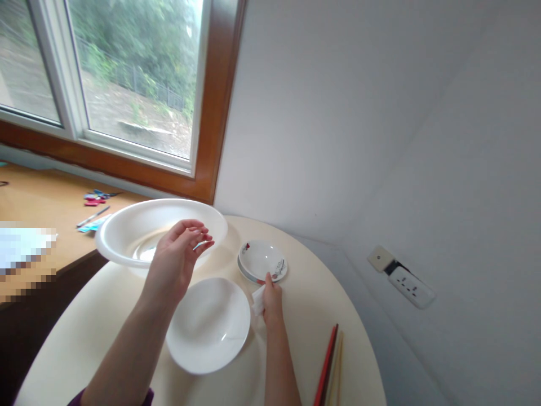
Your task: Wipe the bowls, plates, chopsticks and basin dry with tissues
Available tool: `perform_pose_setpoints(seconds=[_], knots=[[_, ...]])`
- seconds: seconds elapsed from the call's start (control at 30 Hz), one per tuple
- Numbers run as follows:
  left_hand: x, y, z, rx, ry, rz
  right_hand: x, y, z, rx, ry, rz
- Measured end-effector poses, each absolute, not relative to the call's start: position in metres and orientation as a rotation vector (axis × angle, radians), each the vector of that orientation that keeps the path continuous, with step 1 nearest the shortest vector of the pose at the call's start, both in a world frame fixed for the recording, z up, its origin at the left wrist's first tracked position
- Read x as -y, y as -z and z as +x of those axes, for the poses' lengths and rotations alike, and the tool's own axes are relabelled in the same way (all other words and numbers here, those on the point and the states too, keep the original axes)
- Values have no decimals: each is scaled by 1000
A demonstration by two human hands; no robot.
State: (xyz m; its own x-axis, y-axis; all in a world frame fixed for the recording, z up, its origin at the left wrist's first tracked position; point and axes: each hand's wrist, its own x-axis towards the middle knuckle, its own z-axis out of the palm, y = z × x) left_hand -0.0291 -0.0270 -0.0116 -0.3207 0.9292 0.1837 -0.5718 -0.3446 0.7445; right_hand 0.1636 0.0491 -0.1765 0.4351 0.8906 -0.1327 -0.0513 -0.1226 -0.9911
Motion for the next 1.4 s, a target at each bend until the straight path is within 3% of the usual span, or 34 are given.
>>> perform_pose_setpoints(seconds=[0.23,0.43,0.67,1.0,1.17,1.4], knots=[[27,12,-29,-683,-1850,733,-38,165,171,990,-1019,-1635],[26,12,-29,-683,-1850,746,-21,147,171,1623,-1414,-1730],[27,13,-28,-691,-1843,760,-14,139,161,1839,-1541,-1626],[30,11,-28,-700,-1859,833,5,90,185,1692,-1473,-1397],[32,11,-24,-854,-1810,1056,26,52,190,1351,-1159,-1371],[41,14,-17,-389,-1175,1002,36,36,189,1168,-757,-1307]])
